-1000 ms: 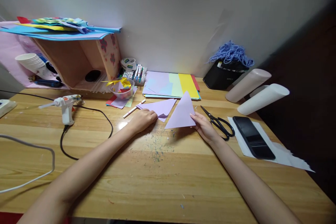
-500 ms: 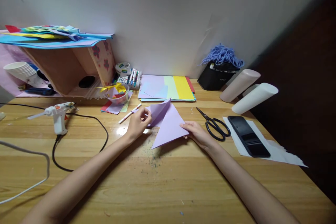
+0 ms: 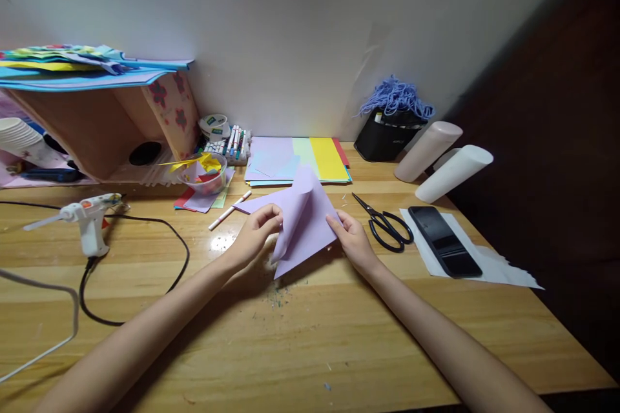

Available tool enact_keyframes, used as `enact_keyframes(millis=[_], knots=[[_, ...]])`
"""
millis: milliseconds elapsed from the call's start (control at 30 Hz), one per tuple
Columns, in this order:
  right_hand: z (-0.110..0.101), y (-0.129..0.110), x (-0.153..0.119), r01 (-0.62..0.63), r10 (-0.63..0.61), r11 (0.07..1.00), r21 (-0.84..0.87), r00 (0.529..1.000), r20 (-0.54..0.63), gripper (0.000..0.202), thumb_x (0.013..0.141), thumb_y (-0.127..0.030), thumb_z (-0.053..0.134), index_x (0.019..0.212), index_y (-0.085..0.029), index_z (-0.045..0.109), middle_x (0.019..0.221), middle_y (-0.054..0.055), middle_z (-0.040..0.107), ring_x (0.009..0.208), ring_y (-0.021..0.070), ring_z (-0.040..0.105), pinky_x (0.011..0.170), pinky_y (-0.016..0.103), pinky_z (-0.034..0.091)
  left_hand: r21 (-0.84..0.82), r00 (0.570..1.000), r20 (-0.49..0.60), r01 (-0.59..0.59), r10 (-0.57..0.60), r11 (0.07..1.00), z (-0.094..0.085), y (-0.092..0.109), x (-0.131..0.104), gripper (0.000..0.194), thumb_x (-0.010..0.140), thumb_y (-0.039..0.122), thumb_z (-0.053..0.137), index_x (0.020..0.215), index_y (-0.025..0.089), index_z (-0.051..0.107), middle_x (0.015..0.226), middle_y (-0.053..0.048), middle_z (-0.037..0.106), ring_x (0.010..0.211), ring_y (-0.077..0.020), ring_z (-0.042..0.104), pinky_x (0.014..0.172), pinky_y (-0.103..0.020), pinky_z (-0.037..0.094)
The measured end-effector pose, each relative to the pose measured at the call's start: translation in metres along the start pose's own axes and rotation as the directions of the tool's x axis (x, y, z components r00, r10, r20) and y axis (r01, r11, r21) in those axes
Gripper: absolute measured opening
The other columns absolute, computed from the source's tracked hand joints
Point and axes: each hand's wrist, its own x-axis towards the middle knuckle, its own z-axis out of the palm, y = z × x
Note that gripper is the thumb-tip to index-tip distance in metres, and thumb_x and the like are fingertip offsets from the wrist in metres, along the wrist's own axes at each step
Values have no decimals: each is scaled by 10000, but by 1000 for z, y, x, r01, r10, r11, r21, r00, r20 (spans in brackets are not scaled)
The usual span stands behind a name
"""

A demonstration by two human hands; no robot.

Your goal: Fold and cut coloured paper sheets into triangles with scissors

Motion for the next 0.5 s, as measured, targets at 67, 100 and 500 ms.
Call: enact_keyframes(millis=[67,100,500], knots=[[0,-1,-1,6,-6,1000,-13,1000,-8,251,742,-458,550,819,-219,545,527,-40,508,407,108,478,370,225,406,-12,999,-19,34,-34,999,1,0,0,149,783,317,454,711,187,441,688,21,470,649,-98,493,655,-236,453],[0,-1,-1,4,-4,1000,-25,1000,4,252,748,-459,542,819,-217,533,513,-42,510,393,110,484,355,221,397,-4,999,-13,34,-34,999,1,0,0,157,787,318,448,703,186,441,695,19,482,662,-102,501,673,-244,456],[4,13,2,-154,154,988,-18,965,212,290,753,-451,524,830,-173,502,475,-85,429,295,31,346,294,156,210,94,994,-90,-49,57,994,5,-27,2,716,620,248,689,1220,279,299,1341,-95,239,1219,-242,316,832,-336,443]])
